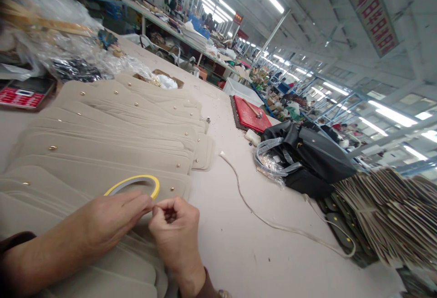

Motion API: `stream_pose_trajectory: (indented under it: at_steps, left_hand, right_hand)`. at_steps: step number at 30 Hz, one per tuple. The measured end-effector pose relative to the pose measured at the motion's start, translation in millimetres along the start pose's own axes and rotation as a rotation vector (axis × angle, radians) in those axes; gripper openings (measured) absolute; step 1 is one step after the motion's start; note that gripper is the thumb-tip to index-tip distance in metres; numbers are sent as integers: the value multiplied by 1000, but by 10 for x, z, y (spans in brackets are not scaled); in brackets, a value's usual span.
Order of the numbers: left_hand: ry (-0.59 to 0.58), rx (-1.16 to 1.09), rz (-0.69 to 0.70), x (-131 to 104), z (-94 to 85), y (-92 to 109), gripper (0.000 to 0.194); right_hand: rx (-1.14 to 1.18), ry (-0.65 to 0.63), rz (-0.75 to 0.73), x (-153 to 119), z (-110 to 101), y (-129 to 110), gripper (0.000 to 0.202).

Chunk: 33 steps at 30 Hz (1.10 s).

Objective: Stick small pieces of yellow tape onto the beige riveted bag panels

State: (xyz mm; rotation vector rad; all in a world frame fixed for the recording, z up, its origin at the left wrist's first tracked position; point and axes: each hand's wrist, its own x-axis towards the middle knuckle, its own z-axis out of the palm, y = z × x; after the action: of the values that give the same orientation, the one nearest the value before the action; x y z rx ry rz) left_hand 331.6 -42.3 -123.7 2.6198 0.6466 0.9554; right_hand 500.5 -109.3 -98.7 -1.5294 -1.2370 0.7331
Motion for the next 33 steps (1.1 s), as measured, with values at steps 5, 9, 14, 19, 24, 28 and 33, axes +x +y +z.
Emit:
stream_pose_trajectory:
  at_steps: [5, 9, 14, 19, 24, 28, 33]
  left_hand:
    - [9, 39, 18, -22, -83, 74, 28]
    - [-43, 161, -1, -41, -62, 105, 28]
    - [-328, 368, -65, 2, 63, 77, 31]
    - [-450, 359, -90, 59, 67, 115, 29]
    - [-540, 358, -121, 91, 41, 142, 29]
    - [-526, 339, -116, 94, 47, 128, 31]
    - [-462, 304, -143, 31, 65, 89, 32]
  right_hand:
    - [206, 18, 322, 158, 2, -25, 24]
    - [224, 44, 413, 314, -154, 143, 36]
    - [157, 8, 322, 379, -218, 330, 44]
    - [-21, -21, 209, 368, -146, 378, 30]
    - [-219, -30, 50, 391, -120, 352, 25]
    - [-310, -15, -27, 394, -107, 368, 18]
    - [-275, 45, 53, 302, -163, 458, 16]
